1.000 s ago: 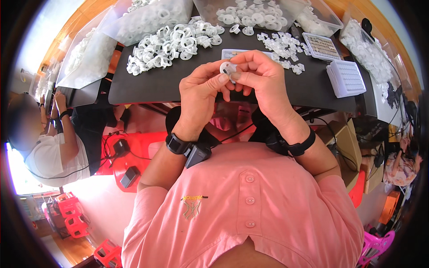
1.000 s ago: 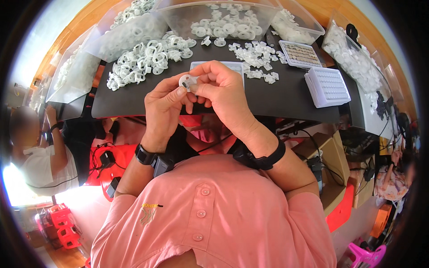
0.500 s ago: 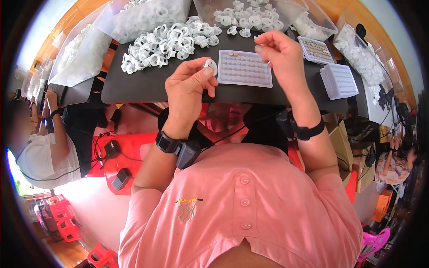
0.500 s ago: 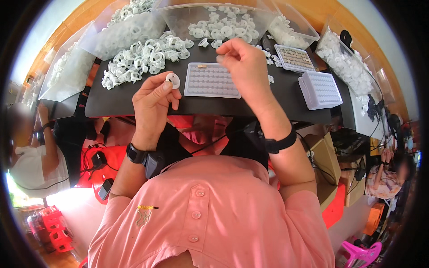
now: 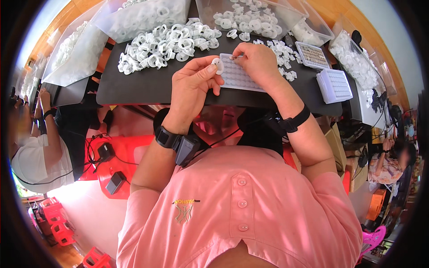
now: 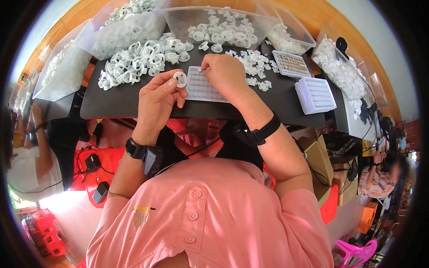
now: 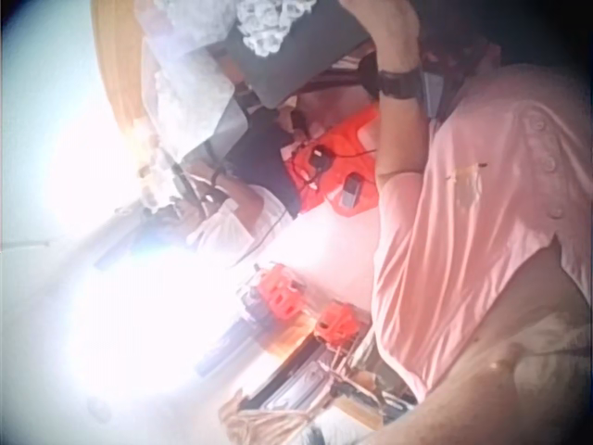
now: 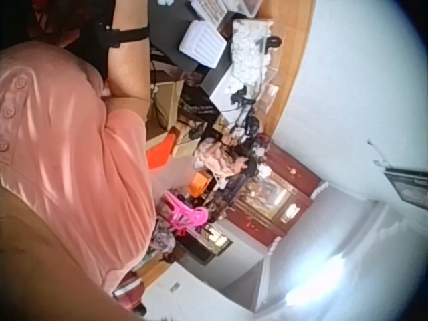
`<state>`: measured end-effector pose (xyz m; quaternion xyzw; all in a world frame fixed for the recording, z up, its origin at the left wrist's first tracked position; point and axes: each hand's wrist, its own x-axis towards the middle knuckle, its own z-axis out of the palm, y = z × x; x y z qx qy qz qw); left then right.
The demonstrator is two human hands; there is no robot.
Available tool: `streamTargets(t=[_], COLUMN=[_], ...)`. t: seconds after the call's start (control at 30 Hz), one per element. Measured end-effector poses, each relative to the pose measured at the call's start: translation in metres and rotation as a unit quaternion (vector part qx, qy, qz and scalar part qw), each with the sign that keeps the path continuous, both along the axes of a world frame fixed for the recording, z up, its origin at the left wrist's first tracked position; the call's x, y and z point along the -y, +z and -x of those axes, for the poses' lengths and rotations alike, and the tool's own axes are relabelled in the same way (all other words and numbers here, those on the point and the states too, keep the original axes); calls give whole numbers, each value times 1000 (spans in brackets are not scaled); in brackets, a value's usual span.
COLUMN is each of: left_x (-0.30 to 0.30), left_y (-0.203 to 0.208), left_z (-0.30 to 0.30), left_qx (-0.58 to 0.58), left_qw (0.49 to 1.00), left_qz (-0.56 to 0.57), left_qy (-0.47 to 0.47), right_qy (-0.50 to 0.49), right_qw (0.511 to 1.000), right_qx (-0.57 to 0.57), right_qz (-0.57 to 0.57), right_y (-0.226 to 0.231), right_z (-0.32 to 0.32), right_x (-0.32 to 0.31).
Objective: Manually assemble small white plastic rings and components into a grid-based assembly tray.
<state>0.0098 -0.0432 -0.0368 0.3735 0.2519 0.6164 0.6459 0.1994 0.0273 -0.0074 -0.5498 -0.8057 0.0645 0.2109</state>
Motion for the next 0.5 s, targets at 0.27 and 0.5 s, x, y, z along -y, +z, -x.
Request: streamTargets(t=[0.27,0.5], left_x=[3,2], left_y=[2,-1], left_z=[-1,1], left_qx=[-14,-13], left_qw=[1000,1000], left_qz=[-7,-12], left_qy=[1,-6], right_qy=[0,14], right_qw=[999,998], right_qx=[-36,-51], right_qz=[-15,-27], right_y=[-2,-6], right_z=[-4,-6], right_x=[1,4])
